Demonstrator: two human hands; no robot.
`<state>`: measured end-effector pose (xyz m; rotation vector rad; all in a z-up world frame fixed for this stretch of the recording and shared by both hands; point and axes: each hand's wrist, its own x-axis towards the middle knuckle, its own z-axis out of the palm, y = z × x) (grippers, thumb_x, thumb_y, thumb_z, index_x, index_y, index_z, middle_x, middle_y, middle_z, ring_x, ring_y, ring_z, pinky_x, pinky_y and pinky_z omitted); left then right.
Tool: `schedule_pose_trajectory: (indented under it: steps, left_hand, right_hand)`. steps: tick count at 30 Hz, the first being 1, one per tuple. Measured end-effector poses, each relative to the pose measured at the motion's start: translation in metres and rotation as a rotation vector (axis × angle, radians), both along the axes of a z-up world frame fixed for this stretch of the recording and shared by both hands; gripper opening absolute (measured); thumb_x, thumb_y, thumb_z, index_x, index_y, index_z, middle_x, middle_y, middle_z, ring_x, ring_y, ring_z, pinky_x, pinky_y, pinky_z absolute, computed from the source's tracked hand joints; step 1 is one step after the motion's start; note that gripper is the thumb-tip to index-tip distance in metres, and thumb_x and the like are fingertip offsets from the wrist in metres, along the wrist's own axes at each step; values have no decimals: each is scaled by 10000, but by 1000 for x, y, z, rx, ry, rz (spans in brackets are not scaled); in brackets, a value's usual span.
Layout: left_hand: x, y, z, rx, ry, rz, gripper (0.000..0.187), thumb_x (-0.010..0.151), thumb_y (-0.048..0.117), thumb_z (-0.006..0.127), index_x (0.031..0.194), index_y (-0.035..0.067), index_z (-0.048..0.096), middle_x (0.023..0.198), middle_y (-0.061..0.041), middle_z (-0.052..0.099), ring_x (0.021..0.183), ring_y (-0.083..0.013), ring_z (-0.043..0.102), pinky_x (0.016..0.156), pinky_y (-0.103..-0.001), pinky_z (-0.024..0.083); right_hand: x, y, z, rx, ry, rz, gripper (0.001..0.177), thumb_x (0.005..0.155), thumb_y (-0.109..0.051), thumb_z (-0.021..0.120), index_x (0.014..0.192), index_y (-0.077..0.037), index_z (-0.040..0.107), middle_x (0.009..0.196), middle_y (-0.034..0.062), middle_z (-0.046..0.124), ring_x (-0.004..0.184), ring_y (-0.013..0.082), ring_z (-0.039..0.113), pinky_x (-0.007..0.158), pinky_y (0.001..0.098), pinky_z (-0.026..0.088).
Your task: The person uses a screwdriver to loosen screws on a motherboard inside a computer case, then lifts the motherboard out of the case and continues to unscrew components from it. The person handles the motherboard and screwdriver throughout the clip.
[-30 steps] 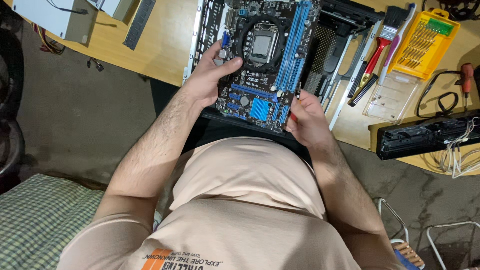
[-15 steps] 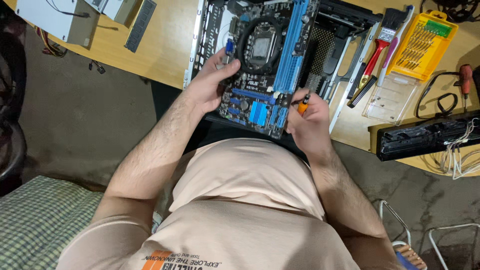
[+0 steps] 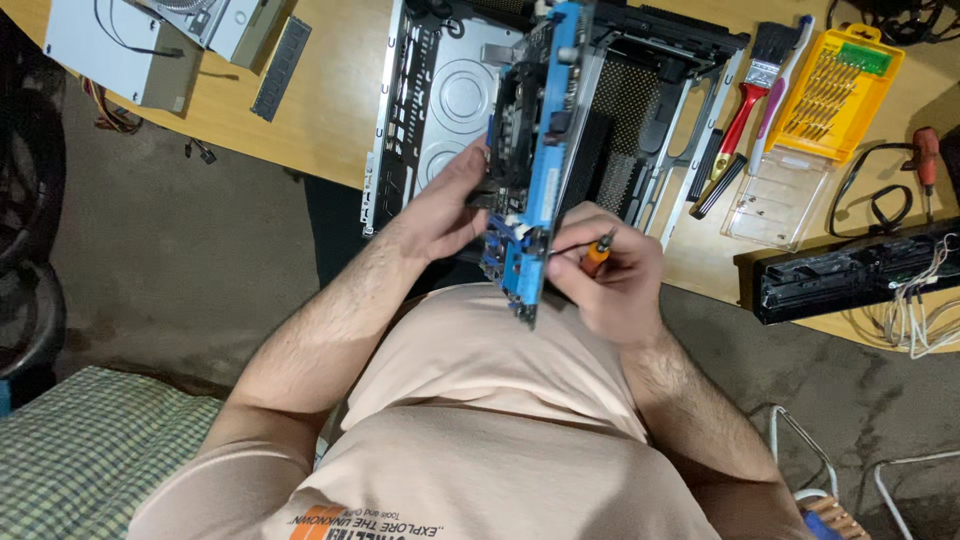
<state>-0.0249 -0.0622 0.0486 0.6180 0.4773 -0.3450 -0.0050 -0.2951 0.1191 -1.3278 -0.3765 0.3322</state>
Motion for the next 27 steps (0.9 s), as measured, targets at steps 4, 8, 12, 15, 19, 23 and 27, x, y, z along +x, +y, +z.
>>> schedule_pose_trajectory:
  steps: [4, 8, 12, 15, 19, 23, 27]
  left_hand:
    - [-8, -7, -63, -172, -128, -35, 800, 1202, 503, 719, 1887, 174, 471, 1308, -164, 746, 1014, -233, 865, 883, -403, 833]
    - [-12, -16, -72, -156, -178, -39, 850, 1197, 563, 721, 1890, 149, 453, 1398, -174, 766, 1125, -253, 881, 954, -457, 821]
    - [-16, -16, -109, -193, -206, -56, 836, 1208, 583, 697, 1885, 155, 456, 1466, -210, 786, 1191, -301, 884, 1019, -539, 804]
    - [-14, -16, -98, -201, -216, -45, 792, 1223, 549, 697, 1862, 130, 490, 1403, -176, 801, 1134, -251, 877, 982, -510, 809]
    - [-16, -18, -98, -208, -210, -58, 812, 1214, 574, 685, 1863, 128, 488, 1369, -188, 802, 1087, -267, 878, 940, -503, 817]
    - [-15, -23, -59, -87, -186, -52, 781, 1232, 538, 675, 1860, 112, 493, 1313, -94, 798, 1056, -141, 840, 916, -346, 793]
    - [-18, -33, -25, -62, -211, 50, 792, 1179, 492, 843, 1806, 108, 550, 1404, -207, 825, 1214, -294, 858, 1003, -524, 792]
  right_hand:
    - [-2, 11, 32, -24, -65, 17, 128, 942, 132, 950, 1007, 95, 846, 857, 192, 702, 729, 201, 634, 654, 304, 528]
    - [-1, 16, 40, -48, -142, 48, 104, 946, 111, 953, 978, 63, 867, 824, 165, 705, 698, 230, 634, 668, 321, 543]
    - [-3, 19, 43, -53, -177, 36, 110, 945, 88, 964, 981, 57, 866, 821, 166, 715, 706, 240, 640, 681, 337, 552]
    - [-2, 21, 47, -37, -207, 50, 96, 985, 89, 938, 994, 39, 857, 825, 150, 716, 699, 224, 622, 664, 330, 518]
    - [-5, 21, 45, -39, -200, 47, 93, 991, 46, 955, 1007, 34, 864, 834, 148, 731, 699, 220, 630, 659, 328, 519]
    - [-7, 12, 47, -62, -184, 55, 88, 1007, 23, 940, 1006, 20, 852, 838, 152, 737, 688, 212, 612, 640, 340, 497]
    - [-16, -33, 16, -55, -98, -2, 175, 944, -58, 972, 893, -2, 814, 812, 131, 694, 722, 192, 589, 659, 312, 471]
